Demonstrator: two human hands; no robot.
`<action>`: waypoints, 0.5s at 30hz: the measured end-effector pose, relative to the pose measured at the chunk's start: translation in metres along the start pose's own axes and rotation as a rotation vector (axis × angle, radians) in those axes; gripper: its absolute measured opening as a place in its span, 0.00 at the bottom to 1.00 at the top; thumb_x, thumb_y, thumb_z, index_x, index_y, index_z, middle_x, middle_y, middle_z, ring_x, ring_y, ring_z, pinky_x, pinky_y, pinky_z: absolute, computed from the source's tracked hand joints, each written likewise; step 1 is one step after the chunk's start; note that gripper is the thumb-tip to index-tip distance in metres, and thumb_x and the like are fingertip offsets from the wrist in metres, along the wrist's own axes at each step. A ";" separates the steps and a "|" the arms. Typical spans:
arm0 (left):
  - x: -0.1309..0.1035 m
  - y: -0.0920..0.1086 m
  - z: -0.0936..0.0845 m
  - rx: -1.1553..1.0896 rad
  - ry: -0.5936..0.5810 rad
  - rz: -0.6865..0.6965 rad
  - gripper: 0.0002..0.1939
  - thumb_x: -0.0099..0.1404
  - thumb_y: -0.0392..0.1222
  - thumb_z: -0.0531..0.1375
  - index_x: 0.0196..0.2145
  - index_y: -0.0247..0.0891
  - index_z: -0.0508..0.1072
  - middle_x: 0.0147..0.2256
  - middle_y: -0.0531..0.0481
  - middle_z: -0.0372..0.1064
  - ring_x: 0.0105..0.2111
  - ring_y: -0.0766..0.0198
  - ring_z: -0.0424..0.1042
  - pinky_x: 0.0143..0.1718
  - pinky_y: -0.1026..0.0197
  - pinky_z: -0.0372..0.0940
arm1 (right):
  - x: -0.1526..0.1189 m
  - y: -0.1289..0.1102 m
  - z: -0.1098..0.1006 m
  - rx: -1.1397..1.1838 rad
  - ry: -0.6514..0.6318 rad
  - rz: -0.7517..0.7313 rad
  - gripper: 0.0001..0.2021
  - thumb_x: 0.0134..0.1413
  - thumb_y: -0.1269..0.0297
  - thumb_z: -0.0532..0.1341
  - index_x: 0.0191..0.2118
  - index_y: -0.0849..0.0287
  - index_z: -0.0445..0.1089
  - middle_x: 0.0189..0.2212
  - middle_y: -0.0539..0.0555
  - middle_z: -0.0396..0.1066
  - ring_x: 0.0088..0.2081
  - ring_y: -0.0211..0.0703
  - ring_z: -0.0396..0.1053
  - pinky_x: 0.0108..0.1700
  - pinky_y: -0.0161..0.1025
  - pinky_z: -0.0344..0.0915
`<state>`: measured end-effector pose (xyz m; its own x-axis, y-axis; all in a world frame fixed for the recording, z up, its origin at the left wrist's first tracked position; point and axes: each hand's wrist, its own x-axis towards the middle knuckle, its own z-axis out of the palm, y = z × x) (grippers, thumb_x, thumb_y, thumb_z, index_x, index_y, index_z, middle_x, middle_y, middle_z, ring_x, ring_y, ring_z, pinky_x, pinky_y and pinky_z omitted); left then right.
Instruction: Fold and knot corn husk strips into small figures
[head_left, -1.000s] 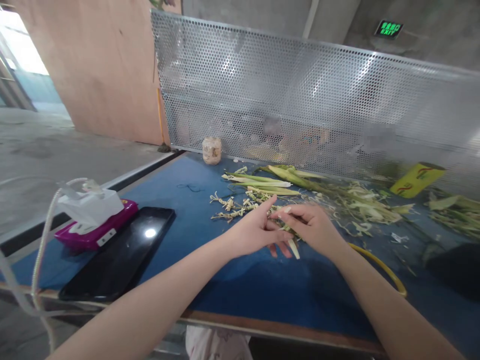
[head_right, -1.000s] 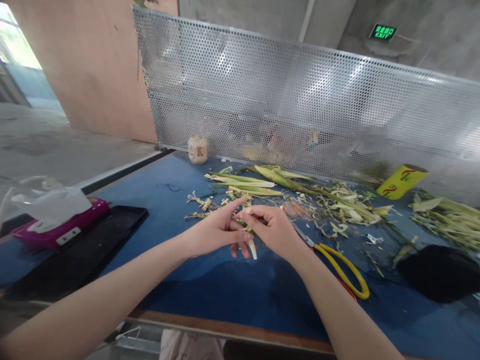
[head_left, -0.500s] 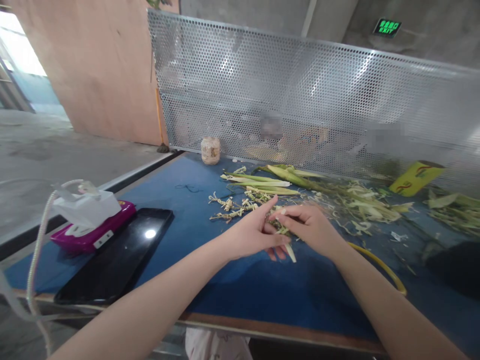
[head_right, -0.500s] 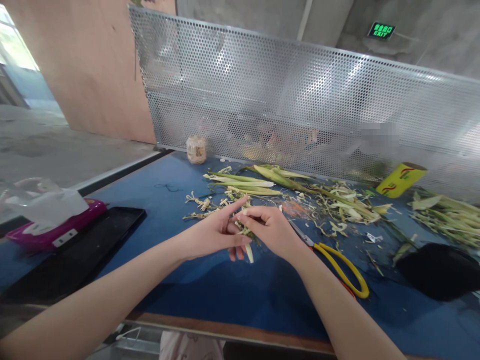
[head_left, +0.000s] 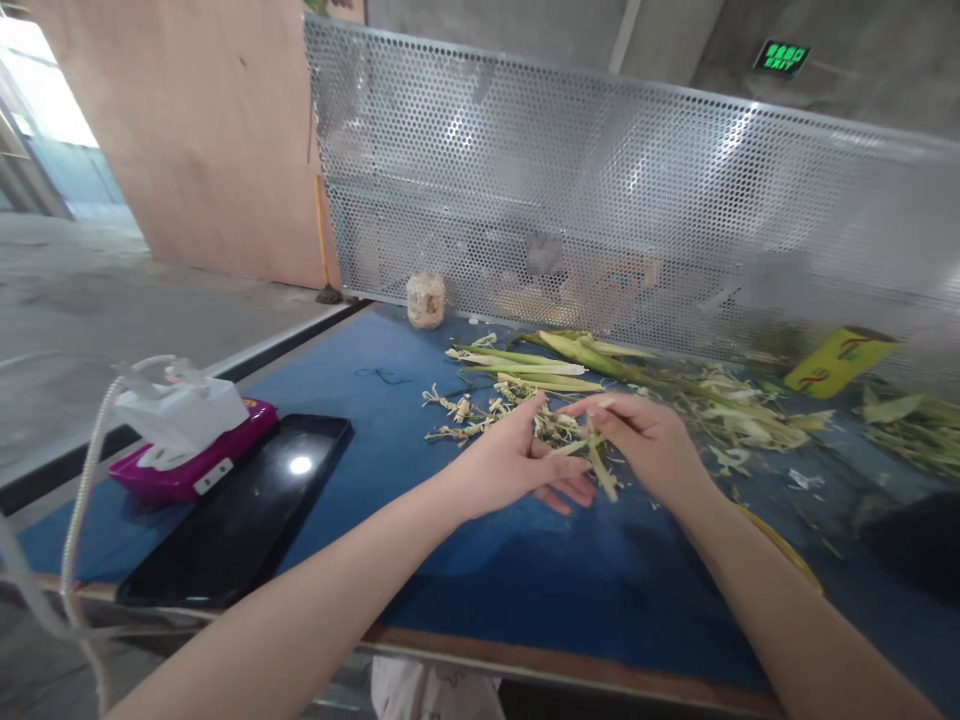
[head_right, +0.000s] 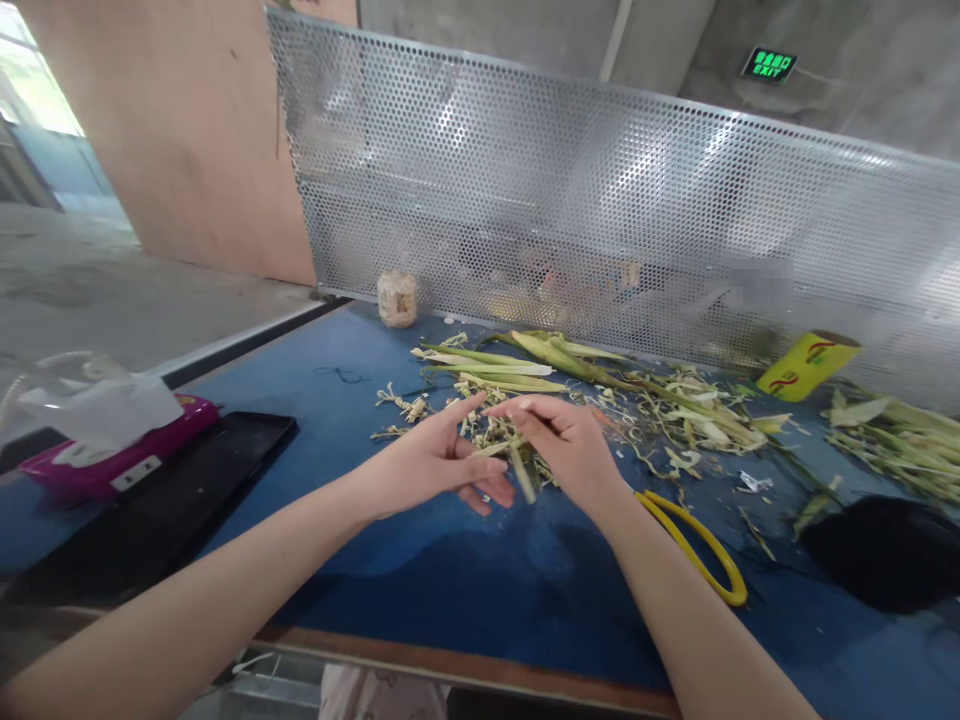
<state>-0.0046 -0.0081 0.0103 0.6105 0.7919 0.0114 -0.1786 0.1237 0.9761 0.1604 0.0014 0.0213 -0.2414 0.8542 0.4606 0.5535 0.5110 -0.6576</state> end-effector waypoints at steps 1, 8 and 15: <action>0.000 0.001 0.000 0.030 0.007 0.020 0.43 0.60 0.30 0.54 0.61 0.34 0.26 0.27 0.44 0.73 0.26 0.63 0.74 0.28 0.60 0.68 | 0.001 0.002 -0.001 0.017 0.006 0.026 0.13 0.53 0.60 0.53 0.35 0.57 0.74 0.30 0.52 0.74 0.31 0.40 0.69 0.34 0.35 0.63; -0.001 0.003 -0.007 0.566 0.191 0.331 0.37 0.62 0.36 0.50 0.62 0.36 0.30 0.31 0.44 0.72 0.28 0.63 0.70 0.28 0.62 0.63 | 0.002 0.014 0.007 0.306 -0.174 0.179 0.18 0.50 0.52 0.56 0.41 0.60 0.70 0.32 0.55 0.72 0.32 0.43 0.70 0.34 0.38 0.65; -0.006 0.011 -0.006 0.859 0.286 0.361 0.37 0.62 0.38 0.49 0.61 0.33 0.29 0.28 0.47 0.73 0.26 0.63 0.69 0.33 0.62 0.61 | 0.003 0.006 0.005 0.120 -0.019 0.030 0.10 0.45 0.57 0.61 0.26 0.58 0.71 0.32 0.54 0.72 0.36 0.44 0.69 0.40 0.39 0.65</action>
<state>-0.0153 -0.0079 0.0198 0.3989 0.8260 0.3982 0.3749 -0.5432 0.7512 0.1587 0.0078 0.0158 -0.2419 0.8704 0.4287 0.4619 0.4919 -0.7380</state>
